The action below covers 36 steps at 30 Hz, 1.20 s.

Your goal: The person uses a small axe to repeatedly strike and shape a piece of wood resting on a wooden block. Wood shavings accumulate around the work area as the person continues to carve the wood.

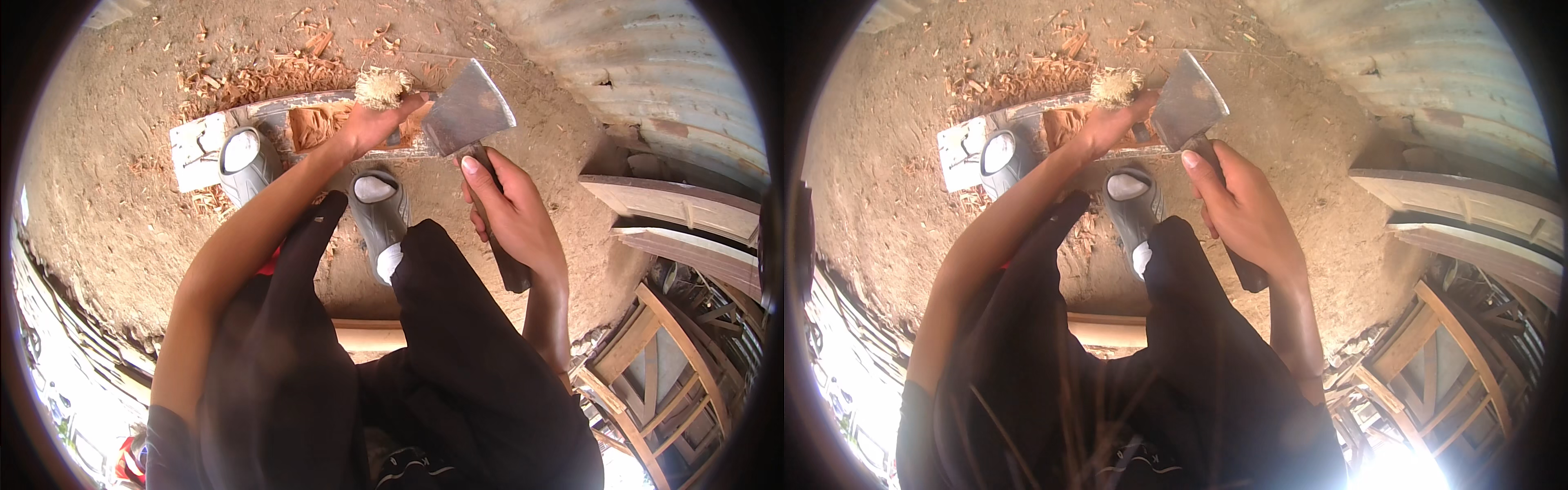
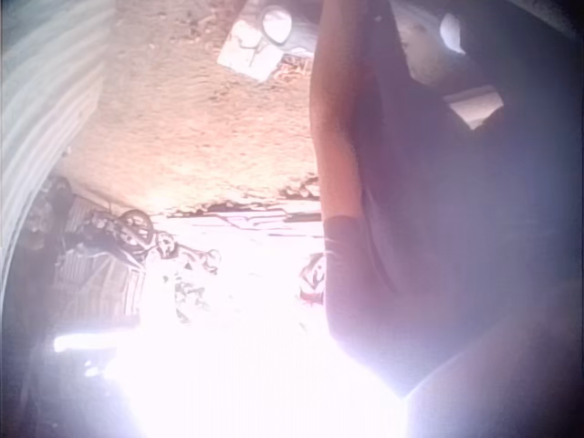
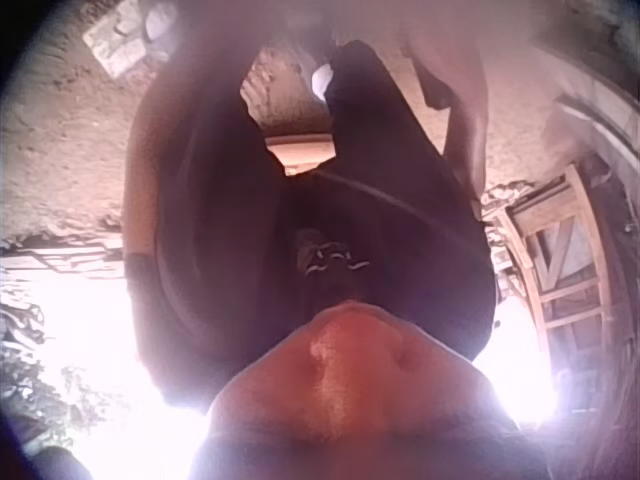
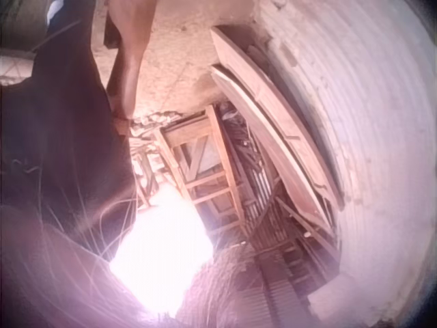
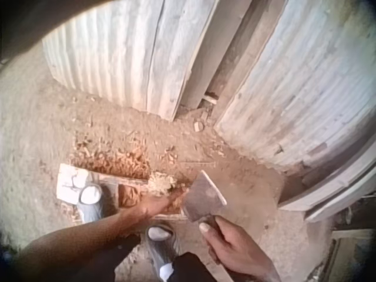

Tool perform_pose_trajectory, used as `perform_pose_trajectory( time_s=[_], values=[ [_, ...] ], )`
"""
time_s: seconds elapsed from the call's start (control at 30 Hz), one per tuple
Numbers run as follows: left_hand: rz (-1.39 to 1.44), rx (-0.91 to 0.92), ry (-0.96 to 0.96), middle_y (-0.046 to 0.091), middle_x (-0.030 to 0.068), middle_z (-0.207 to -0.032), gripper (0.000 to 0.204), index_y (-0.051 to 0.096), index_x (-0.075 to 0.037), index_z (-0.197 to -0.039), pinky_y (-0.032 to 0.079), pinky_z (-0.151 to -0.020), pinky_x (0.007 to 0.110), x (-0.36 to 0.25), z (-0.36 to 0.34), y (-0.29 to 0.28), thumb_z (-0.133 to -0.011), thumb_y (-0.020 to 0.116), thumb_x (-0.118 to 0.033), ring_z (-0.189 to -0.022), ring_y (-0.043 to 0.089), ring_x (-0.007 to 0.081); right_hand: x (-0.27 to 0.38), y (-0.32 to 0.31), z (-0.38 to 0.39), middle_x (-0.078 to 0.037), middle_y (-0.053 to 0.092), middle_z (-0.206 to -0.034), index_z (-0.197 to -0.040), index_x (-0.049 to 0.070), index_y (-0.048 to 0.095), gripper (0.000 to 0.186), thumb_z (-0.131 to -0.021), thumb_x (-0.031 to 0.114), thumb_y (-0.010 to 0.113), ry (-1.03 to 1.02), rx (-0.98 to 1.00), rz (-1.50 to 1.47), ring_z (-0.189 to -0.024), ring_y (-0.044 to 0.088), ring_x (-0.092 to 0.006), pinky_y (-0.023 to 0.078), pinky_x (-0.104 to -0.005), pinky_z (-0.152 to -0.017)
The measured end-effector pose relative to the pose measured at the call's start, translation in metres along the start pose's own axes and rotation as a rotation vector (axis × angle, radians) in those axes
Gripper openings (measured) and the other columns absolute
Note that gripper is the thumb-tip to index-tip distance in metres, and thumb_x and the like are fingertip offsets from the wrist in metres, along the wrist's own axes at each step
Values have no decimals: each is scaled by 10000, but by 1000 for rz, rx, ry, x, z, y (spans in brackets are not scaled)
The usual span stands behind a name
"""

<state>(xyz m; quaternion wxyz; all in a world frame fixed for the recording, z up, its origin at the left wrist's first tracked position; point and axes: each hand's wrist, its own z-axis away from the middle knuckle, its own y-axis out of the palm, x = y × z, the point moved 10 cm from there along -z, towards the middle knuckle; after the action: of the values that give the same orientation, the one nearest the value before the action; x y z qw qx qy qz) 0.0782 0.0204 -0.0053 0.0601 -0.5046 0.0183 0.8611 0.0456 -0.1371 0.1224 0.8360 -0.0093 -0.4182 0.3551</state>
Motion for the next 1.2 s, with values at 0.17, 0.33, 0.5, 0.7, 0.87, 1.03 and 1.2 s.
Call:
perform_pose_trajectory(
  time_s=[0.17,0.33,0.5,0.7,0.87,1.03,1.2],
  values=[
    [121,-69,10,686,121,-1227,544,650,-38,-1293,487,-964,358,17,-9,-8,-933,677,-445,-1060,626,218,2,8,-4,-16,484,-683,-888,29,505,360,-1058,345,523,-24,27,4,-506,488,-84,390,-278,-473],
    [153,-106,-43,699,123,-1176,567,679,-61,-1253,509,-894,337,31,-11,-12,-891,706,-496,-999,628,197,2,14,-5,20,508,-760,-1015,42,561,244,-1049,284,554,-39,85,42,-546,482,-49,394,-229,-474],
    [46,-102,-95,707,131,-1158,530,678,-43,-1229,518,-896,336,21,-2,-9,-901,700,-459,-992,642,204,4,13,-5,21,536,-760,-1190,7,584,284,-1009,221,630,-80,79,75,-544,474,-39,391,-225,-475],
    [-90,-32,-140,707,138,-1181,483,653,-35,-1264,514,-948,351,20,-5,-1,-911,695,-362,-1064,654,219,16,11,0,13,510,-659,-1077,14,598,235,-1010,239,614,-137,44,32,-545,458,-56,354,-268,-482],
    [4,6,-68,659,144,-1286,478,587,-44,-1342,484,-1037,363,-3,-4,8,-936,682,-277,-1158,626,236,47,1,2,33,499,-710,-1183,13,603,286,-1015,244,619,-170,5,88,-544,446,-38,359,-226,-484],
    [32,-52,9,638,132,-1331,485,561,-54,-1368,449,-1091,350,-5,-13,9,-944,685,-256,-1216,597,240,105,-9,16,18,516,-765,-1239,3,623,326,-1023,245,605,-449,-183,158,-544,445,-39,356,-207,-483],
    [106,-47,49,654,120,-1302,458,571,-66,-1355,461,-1064,355,0,-18,9,-944,685,-233,-1202,604,235,125,-1,20,5,533,-777,-1226,-17,626,327,-1029,242,591,-528,-218,145,-550,461,-50,380,-217,-491]
  ],
)
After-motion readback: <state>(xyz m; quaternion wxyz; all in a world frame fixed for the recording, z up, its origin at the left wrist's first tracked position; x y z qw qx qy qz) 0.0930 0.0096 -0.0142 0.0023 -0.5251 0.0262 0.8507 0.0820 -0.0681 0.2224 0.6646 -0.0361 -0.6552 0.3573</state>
